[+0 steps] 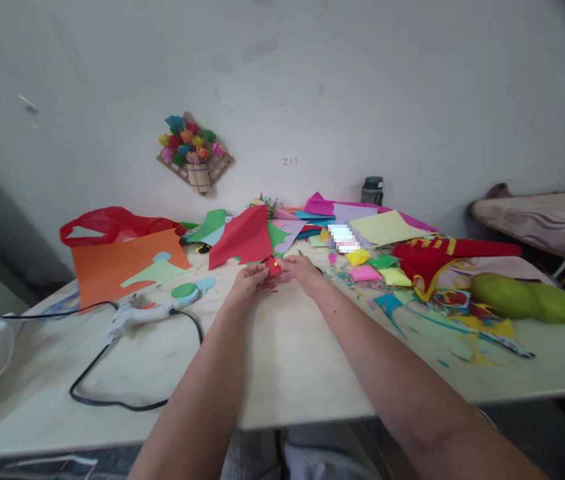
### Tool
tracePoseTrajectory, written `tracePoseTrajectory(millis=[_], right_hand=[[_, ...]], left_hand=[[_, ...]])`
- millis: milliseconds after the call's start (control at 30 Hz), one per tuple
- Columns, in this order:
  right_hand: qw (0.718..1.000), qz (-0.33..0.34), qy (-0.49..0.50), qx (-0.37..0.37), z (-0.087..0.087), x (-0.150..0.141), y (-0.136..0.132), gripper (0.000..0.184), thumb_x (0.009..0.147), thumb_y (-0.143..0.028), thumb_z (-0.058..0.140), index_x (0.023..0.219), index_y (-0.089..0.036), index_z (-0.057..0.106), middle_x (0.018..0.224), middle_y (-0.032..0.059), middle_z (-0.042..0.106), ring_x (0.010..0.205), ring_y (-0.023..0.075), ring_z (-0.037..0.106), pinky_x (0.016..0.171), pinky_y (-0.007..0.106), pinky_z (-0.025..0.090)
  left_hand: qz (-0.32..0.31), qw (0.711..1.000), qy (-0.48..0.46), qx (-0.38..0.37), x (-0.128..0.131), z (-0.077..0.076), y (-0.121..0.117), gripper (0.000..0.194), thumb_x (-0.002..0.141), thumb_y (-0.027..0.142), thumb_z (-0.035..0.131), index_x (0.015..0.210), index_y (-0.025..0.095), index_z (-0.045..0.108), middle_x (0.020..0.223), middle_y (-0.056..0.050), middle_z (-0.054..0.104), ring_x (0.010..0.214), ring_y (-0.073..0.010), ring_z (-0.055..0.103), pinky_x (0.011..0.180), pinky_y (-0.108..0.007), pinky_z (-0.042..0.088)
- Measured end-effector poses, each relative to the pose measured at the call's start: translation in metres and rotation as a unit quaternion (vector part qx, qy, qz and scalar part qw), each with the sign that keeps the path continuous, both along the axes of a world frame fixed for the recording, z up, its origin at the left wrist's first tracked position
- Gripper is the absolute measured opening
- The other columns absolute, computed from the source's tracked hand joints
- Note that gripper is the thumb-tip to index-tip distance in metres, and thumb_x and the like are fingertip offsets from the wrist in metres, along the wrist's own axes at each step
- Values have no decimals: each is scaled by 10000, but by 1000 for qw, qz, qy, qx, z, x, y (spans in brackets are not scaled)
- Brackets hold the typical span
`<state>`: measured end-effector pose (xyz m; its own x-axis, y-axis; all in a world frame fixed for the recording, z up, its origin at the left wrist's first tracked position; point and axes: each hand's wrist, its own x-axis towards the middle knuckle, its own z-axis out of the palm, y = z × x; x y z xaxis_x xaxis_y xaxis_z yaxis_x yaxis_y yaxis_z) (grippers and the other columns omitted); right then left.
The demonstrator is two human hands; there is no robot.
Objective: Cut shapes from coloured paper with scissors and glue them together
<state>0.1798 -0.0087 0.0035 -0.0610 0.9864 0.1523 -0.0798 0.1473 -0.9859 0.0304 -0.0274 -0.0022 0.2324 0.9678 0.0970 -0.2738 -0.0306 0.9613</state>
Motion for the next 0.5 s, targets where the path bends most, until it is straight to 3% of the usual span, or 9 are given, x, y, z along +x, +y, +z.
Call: tracePoseTrajectory(millis=[500], right_hand=[[1000,-9,8,10,-2,-5,1,262,532,-387,685,604,-148,603,528,-48,545,505,79,445,523,224,348]], left_hand=[[-3,1000,-8,-2,0,-3,2,287,574,300,757,709,142,559,665,-53,669,710,-224,674,646,-283,502]])
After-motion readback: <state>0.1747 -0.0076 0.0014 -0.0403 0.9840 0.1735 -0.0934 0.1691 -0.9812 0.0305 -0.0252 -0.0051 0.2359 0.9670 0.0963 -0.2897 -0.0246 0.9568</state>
